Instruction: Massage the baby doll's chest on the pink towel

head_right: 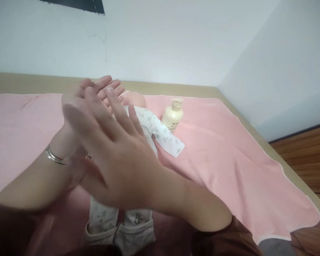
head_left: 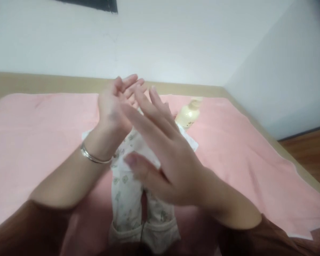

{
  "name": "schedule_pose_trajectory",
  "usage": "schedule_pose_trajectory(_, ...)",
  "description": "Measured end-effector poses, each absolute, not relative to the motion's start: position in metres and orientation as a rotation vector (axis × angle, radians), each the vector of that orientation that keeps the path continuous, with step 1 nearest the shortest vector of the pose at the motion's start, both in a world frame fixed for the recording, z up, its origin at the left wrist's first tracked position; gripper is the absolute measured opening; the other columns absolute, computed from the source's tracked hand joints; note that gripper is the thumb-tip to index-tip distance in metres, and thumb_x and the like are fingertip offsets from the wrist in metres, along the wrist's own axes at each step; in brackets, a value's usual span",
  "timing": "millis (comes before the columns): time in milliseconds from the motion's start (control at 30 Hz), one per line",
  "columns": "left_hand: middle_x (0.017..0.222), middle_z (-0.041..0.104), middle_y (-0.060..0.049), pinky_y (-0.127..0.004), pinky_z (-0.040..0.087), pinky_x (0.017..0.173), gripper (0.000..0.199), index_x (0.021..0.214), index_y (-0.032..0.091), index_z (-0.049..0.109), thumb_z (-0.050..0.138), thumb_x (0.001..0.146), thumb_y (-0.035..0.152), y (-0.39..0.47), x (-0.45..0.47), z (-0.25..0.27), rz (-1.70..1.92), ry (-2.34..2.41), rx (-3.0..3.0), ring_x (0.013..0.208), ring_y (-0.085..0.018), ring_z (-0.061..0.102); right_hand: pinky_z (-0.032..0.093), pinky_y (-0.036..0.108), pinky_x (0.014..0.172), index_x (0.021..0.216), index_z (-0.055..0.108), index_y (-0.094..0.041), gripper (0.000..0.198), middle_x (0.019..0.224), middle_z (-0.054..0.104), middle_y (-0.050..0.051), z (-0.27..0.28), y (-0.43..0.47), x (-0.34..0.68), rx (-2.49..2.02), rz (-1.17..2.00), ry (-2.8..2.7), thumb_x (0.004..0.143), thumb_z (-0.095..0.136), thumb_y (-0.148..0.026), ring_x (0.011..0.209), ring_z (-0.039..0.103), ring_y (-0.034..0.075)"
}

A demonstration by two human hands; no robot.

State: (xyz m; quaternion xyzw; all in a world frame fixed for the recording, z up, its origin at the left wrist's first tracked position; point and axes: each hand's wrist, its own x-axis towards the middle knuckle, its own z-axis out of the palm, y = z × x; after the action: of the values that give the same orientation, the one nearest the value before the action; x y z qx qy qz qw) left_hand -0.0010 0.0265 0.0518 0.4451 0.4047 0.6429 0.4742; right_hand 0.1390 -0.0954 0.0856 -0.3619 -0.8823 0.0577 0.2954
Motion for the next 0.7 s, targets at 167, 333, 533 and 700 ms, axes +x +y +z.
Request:
schedule_pose_trajectory(167,0.114,0.073,-0.007,-0.042,0.046,0.114,0.019,0.092,0.018,0.068,0.053,0.088,0.028,0.036,-0.012,0.015,1.587,1.14,1.123,0.119,-0.023,0.065,0.017,0.068,0.125,0.154,0.035,-0.02,0.054,0.168,0.023,0.009,0.04,-0.056,0.135,-1.231,0.337,-2.278,0.101,0.039,-0.031,0.159,0.006,0.032)
schedule_pose_trajectory(333,0.114,0.073,-0.006,-0.039,0.05,0.109,0.026,0.096,0.019,0.07,0.049,0.083,0.025,0.033,-0.011,-0.024,1.514,1.353,1.328,0.113,-0.022,0.065,0.019,0.055,0.13,0.15,0.043,-0.008,0.056,0.164,0.032,0.015,0.003,-0.027,0.123,-1.227,0.304,-2.429,0.095,0.032,-0.012,0.157,0.02,0.028)
schedule_pose_trajectory(533,0.125,0.071,-0.005,-0.042,0.047,0.115,0.038,0.113,0.019,0.068,0.039,0.088,0.021,0.03,-0.011,-0.042,1.411,1.437,1.682,0.121,-0.021,0.063,0.016,0.06,0.128,0.142,0.056,-0.021,0.048,0.159,0.042,0.005,-0.021,0.003,0.136,-1.228,0.279,-2.378,0.102,0.033,-0.029,0.154,0.028,0.028)
schedule_pose_trajectory(700,0.135,0.065,-0.007,-0.045,0.042,0.118,0.044,0.125,0.019,0.064,0.041,0.087,0.022,0.031,-0.013,-0.044,1.326,1.496,1.791,0.129,-0.023,0.057,0.017,0.058,0.127,0.155,0.037,-0.011,0.062,0.166,0.028,0.014,-0.028,0.017,0.147,-1.456,0.274,-2.247,0.101,0.034,-0.041,0.156,0.022,0.031)
